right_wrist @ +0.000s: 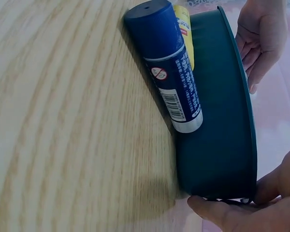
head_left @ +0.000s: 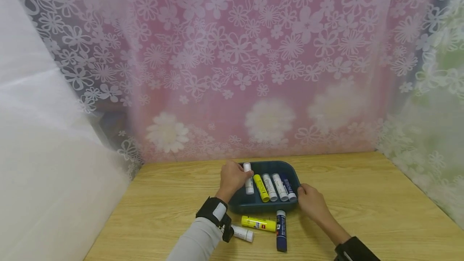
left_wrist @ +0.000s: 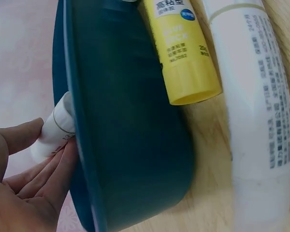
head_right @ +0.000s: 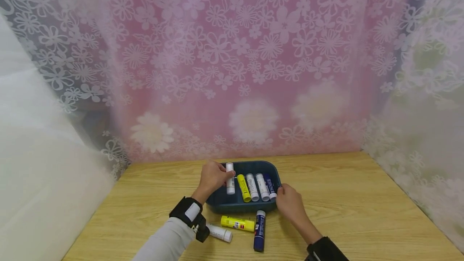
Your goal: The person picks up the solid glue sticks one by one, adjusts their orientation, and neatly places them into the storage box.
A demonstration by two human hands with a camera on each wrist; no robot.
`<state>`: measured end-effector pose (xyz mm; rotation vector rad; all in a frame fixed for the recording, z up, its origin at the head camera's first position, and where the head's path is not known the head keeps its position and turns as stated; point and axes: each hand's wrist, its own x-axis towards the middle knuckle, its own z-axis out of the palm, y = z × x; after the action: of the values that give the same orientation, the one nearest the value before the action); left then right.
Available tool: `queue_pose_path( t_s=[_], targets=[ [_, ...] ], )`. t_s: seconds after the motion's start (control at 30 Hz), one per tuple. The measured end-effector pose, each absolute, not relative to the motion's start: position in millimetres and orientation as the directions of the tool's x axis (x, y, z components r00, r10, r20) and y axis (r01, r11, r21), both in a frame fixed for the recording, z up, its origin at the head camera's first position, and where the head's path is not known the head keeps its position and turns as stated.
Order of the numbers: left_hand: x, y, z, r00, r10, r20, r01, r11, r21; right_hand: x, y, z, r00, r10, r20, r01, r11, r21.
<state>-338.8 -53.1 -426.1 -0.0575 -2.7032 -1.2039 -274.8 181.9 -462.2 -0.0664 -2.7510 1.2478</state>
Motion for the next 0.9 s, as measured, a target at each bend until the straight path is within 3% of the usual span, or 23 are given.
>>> queue_pose_path(
  t_s=[0.9],
  targets=[
    [-344.8,-32.5,-454.5,-0.997,-0.060,0.045,-0.013,0.735,0.678,-272.1,182.1,-462.9,-0.990,0.099,0.100,-0.009,0.665,-0.747]
  ],
)
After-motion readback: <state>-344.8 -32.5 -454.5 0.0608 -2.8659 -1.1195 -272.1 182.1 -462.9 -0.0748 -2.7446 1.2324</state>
